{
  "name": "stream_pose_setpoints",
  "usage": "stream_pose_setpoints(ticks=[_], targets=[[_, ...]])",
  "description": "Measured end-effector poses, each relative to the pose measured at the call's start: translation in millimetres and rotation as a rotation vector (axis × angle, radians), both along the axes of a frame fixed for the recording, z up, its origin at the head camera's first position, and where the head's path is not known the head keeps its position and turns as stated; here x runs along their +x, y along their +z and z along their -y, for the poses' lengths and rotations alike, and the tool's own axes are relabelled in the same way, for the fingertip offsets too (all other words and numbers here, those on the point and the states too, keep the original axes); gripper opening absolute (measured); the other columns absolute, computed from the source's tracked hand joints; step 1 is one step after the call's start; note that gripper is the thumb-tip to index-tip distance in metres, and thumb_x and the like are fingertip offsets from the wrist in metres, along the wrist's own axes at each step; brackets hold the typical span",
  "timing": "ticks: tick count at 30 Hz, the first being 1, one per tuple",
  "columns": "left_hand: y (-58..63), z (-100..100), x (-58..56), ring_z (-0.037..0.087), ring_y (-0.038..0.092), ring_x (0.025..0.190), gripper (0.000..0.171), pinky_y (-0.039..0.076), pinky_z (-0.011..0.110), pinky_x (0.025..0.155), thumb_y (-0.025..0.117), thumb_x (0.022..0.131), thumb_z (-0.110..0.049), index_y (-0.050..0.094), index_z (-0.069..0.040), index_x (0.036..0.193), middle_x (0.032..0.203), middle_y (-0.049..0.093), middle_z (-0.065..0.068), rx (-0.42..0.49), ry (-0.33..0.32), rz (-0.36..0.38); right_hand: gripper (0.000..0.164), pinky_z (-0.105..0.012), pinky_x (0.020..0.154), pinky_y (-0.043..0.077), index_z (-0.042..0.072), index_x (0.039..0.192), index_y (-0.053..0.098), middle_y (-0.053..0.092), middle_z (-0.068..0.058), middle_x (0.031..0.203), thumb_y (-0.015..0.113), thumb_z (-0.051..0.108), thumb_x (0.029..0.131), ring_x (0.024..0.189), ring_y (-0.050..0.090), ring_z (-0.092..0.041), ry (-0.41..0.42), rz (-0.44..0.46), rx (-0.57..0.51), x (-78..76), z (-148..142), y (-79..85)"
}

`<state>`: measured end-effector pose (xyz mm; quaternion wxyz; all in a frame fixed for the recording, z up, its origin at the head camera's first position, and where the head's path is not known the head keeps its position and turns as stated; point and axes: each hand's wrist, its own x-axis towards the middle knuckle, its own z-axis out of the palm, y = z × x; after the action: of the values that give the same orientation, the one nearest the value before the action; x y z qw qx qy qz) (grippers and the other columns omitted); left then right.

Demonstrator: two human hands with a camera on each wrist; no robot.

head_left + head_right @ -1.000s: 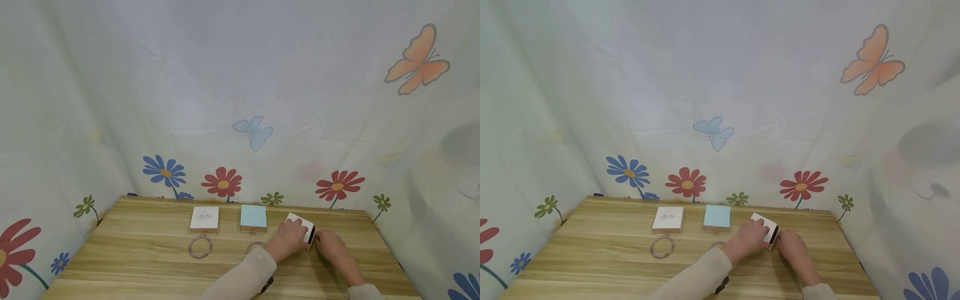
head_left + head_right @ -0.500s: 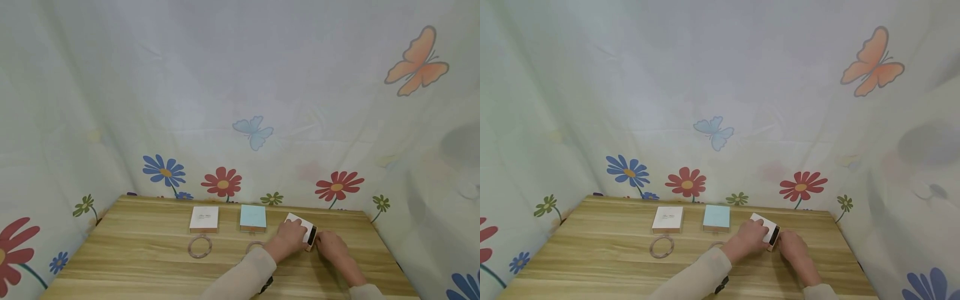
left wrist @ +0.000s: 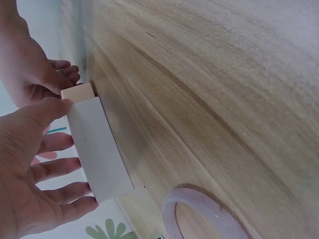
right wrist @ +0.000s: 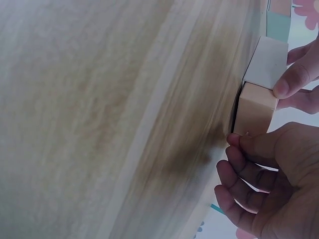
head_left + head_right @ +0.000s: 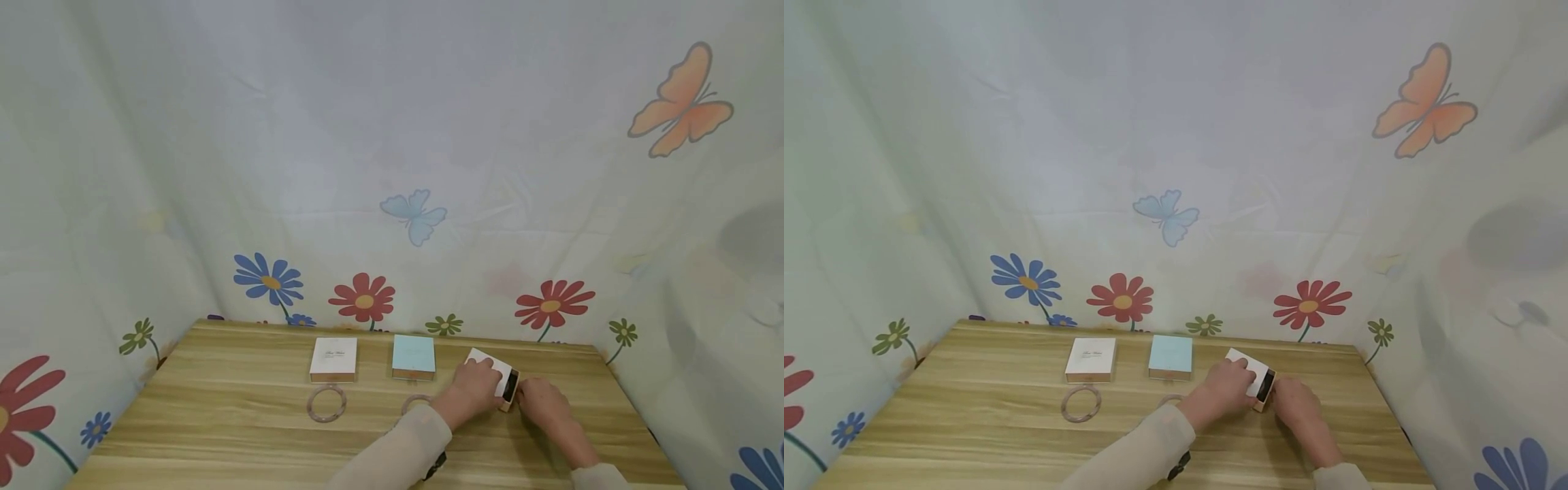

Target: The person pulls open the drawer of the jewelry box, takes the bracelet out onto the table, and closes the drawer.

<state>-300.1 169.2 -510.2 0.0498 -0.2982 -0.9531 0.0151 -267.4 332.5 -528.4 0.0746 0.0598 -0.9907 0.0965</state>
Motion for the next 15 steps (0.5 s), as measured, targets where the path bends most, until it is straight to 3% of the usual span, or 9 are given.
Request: stream_pose_setpoints(ticks=[15], targets=[[-2.5,0.0,-0.4,0.014,0.059,0.094,0.037,0.053,0.034,0.076,0.072,0.088,-0.059,0.073,-0.035,0.116,0.116,0.063,-0.012,0.008,-0.007,-0.014,0.023,-0.049,0.055,0.049,0.011,0.068,0.063,0.066,-0.011,0.073,0.068,0.008,0.09,0.063,0.06,-0.025,-0.038,0.028,-0.014,1.2,0.8,0.8]])
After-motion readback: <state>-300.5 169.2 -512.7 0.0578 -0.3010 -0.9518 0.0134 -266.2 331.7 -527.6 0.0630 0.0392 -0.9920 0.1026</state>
